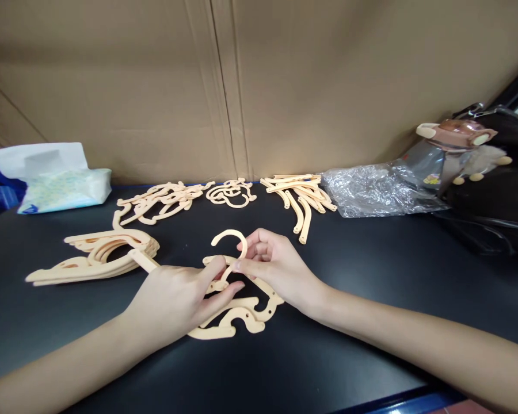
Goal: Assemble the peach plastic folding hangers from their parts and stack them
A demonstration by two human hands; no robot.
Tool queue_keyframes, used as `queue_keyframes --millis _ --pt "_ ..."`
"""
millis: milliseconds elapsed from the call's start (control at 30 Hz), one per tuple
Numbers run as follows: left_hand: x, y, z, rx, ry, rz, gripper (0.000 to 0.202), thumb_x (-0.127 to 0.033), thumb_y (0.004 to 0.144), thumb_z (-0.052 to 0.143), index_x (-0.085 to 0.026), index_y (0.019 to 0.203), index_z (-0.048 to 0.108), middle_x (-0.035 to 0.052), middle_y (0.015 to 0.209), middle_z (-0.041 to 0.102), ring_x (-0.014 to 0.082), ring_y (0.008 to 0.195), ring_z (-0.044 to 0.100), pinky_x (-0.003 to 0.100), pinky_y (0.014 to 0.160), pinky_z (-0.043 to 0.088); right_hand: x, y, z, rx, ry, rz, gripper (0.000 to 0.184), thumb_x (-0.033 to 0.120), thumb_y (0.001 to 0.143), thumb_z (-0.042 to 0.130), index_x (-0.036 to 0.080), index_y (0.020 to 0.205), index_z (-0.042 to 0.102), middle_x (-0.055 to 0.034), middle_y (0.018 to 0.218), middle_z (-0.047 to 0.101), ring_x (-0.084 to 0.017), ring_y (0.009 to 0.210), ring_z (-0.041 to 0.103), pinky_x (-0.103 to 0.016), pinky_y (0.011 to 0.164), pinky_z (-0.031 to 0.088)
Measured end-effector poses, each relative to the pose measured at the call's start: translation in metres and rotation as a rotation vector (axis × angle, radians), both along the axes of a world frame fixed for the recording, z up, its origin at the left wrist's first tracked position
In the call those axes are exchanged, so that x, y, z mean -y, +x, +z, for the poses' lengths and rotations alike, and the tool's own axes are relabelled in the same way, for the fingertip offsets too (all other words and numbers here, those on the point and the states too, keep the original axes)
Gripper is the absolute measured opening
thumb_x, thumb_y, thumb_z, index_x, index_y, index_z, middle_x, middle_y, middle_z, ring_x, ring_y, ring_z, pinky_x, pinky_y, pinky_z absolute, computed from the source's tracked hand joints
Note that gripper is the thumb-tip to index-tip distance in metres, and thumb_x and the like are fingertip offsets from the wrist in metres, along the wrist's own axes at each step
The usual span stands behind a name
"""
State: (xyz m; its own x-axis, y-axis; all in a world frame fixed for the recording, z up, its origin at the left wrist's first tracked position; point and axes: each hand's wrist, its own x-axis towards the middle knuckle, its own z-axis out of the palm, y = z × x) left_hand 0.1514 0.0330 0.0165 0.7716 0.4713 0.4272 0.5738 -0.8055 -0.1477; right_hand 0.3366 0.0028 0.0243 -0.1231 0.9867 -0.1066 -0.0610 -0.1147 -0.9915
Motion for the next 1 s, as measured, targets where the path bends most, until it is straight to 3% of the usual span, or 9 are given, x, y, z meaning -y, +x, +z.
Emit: queue_keyframes --millis 133,333,533,700,767,1000 --pt "-0.001 0.001 0.000 0.015 0.065 -0.007 0.023 -0.032 0.093 0.044 -0.018 0.078 0.055 -0.0042 0.038 0.052 0.0177 0.029 0.052 0.025 0.037 0.020 0.000 -0.001 0.000 0.006 0.018 0.017 0.025 0.029 0.074 0.077 0.020 0.078 0.054 0.0061 0.065 0.059 -0.009 0.058 0.051 -0.024 0.058 0.039" --pt "0.000 0.002 0.003 -0.020 0.103 0.015 0.021 -0.028 0.090 0.041 -0.017 0.078 0.054 -0.0038 0.038 0.052 0.0184 0.028 0.051 0.026 0.036 0.021 0.002 -0.002 0.001 0.027 0.009 0.024 0.029 0.034 0.074 0.077 0.020 0.079 0.052 0.0024 0.073 0.065 -0.012 0.068 0.059 -0.027 0.065 0.044" --pt "-0.007 -0.001 0.003 -0.044 0.031 0.054 0.015 -0.026 0.089 0.043 -0.017 0.080 0.052 -0.0043 0.041 0.053 0.0183 0.031 0.053 0.025 0.037 0.023 0.001 -0.003 -0.001 0.001 0.025 0.004 0.039 0.039 0.069 0.082 0.020 0.070 0.048 0.0042 0.069 0.059 -0.014 0.073 0.061 -0.028 0.071 0.046" --pt "-0.008 -0.004 0.005 -0.022 -0.131 0.006 0.020 -0.036 0.093 0.047 -0.017 0.087 0.051 -0.0031 0.056 0.060 0.0166 0.044 0.059 0.024 0.042 0.032 -0.002 0.000 -0.005 0.015 0.084 -0.042 0.030 0.034 0.074 0.078 0.020 0.077 0.052 0.0030 0.076 0.060 -0.014 0.078 0.061 -0.029 0.074 0.046" --pt "-0.008 -0.006 0.007 -0.008 -0.180 -0.021 0.017 -0.033 0.095 0.047 -0.018 0.093 0.053 -0.0019 0.065 0.063 0.0163 0.053 0.062 0.024 0.047 0.038 -0.004 0.004 -0.007 0.016 0.110 -0.075 0.025 0.030 0.076 0.075 0.020 0.081 0.052 0.0029 0.077 0.061 -0.014 0.078 0.060 -0.029 0.075 0.046" --pt "-0.014 -0.019 0.008 0.032 -0.163 -0.090 0.015 -0.023 0.098 0.041 -0.020 0.103 0.056 -0.0004 0.088 0.070 0.0169 0.071 0.066 0.026 0.057 0.044 -0.019 0.021 -0.012 0.061 0.195 -0.205 0.028 0.028 0.074 0.073 0.020 0.093 0.054 0.0040 0.073 0.060 -0.013 0.069 0.057 -0.029 0.069 0.044"
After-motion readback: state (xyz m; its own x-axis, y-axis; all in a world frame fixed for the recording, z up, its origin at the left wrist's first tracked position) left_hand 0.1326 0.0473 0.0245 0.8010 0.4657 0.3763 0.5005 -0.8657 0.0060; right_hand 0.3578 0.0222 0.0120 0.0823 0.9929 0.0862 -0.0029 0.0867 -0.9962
